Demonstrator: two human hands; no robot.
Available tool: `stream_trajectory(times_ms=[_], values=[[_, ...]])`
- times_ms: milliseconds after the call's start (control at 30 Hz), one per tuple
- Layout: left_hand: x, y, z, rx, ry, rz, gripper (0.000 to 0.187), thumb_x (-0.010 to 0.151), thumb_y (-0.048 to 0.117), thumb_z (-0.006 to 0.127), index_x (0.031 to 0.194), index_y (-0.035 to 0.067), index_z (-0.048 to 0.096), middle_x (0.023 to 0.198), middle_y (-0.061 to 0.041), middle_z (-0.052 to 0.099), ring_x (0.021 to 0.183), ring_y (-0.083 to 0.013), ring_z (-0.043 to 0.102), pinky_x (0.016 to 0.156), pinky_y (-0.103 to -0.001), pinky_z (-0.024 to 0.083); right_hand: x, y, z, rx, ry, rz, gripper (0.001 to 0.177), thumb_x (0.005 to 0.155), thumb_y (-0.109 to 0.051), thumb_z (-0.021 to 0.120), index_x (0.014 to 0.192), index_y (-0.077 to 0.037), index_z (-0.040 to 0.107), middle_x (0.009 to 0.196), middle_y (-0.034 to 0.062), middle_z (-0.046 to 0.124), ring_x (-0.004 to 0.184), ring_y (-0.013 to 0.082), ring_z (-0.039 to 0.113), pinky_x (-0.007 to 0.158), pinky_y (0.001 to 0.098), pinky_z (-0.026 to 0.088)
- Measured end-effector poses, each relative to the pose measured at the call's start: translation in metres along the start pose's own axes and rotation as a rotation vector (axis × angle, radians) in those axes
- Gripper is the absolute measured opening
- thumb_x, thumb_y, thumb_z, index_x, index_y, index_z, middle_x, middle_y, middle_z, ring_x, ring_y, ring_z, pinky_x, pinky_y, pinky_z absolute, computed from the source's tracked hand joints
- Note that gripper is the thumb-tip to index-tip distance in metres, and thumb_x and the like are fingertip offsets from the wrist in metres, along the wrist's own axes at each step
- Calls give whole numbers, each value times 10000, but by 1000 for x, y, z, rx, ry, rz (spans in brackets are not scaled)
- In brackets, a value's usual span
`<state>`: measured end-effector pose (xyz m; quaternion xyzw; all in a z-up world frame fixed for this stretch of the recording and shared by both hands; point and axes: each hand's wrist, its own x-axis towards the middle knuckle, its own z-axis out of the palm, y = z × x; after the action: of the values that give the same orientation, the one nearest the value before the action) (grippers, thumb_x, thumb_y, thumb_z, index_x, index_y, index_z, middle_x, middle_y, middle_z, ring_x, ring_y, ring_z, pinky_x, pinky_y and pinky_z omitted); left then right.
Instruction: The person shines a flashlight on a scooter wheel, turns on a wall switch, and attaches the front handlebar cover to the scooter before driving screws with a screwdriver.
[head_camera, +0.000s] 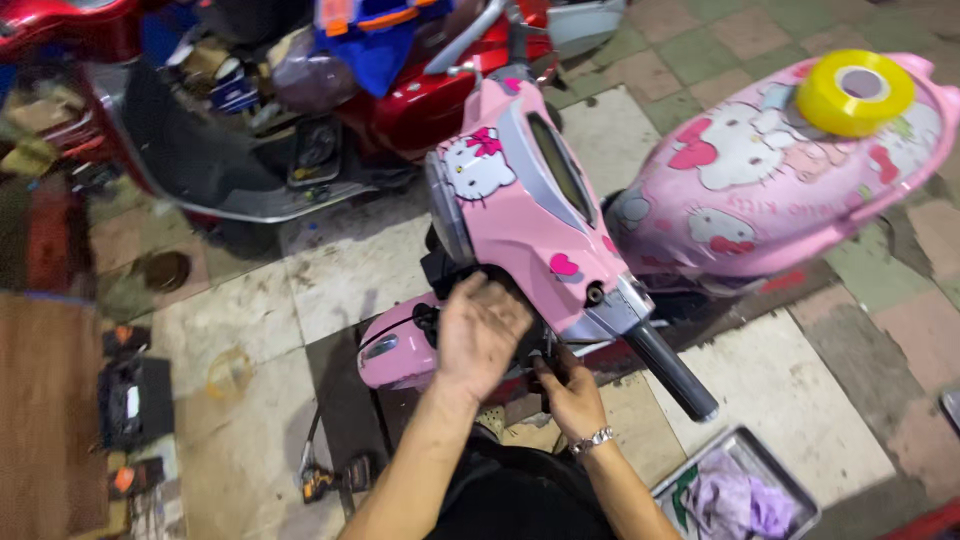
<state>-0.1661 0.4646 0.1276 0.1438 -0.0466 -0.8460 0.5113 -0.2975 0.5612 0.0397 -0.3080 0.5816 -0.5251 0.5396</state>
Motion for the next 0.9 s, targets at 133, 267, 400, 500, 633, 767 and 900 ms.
stream_trajectory(times_ms=[133, 267, 400, 500, 633, 767, 900], values=[[-23, -18, 20, 161, 232, -56, 403, 964, 342, 574, 1141, -20, 564, 989, -90, 569, 992, -252, 588, 976, -446, 510, 13, -14, -12, -90, -1, 128, 452, 899, -151, 649, 1328, -23, 585, 852, 93, 751, 724, 148, 694, 570, 321, 480], [-25, -22, 22, 245, 328, -28, 438, 898, 332, 535, 1139, -27, 600, 1128, -141, 695, 1109, -269, 642, 954, -388, 542, 16, -19, -18, -285, -25, -21, 314, 958, -200, 713, 1142, 53, 735, 944, 146, 771, 823, 163, 665, 707, 303, 516], [-8, -15, -11, 440, 226, -52, 329, 938, 261, 584, 1153, 18, 638, 1189, -121, 727, 1113, -234, 651, 876, -341, 474, 31, -27, -22, -282, 42, -189, 399, 879, -165, 772, 1228, 13, 694, 1121, 105, 775, 978, 147, 707, 850, 290, 554], [7, -12, -23, 616, 178, 16, 267, 938, 188, 636, 1128, 5, 683, 1102, -113, 744, 996, -216, 671, 814, -339, 495, 43, -24, -23, -174, 52, -142, 410, 834, -105, 787, 1217, 6, 690, 1127, 102, 764, 994, 152, 708, 836, 307, 567], [13, -15, -7, 1332, 287, 136, 293, 853, 158, 691, 1103, 13, 737, 984, -141, 787, 815, -220, 719, 736, -333, 571, 62, -14, -27, 61, 43, -134, 372, 832, -33, 794, 1186, 31, 699, 1156, 102, 749, 1026, 174, 708, 877, 312, 573], [4, -26, 3, 1830, 361, -48, 342, 873, 235, 636, 1162, 101, 760, 907, -108, 780, 708, -240, 732, 705, -365, 575, 76, -7, -30, 221, 124, -159, 346, 820, 34, 800, 1156, 43, 719, 1133, 100, 752, 997, 170, 704, 868, 304, 577], [7, -65, -51, 1755, 204, -287, 424, 967, 359, 670, 1170, -13, 654, 1111, -158, 739, 979, -211, 707, 845, -353, 559, 83, -9, -40, 296, 151, -162, 326, 788, 65, 784, 1106, 33, 722, 1080, 98, 757, 953, 167, 718, 848, 304, 589]])
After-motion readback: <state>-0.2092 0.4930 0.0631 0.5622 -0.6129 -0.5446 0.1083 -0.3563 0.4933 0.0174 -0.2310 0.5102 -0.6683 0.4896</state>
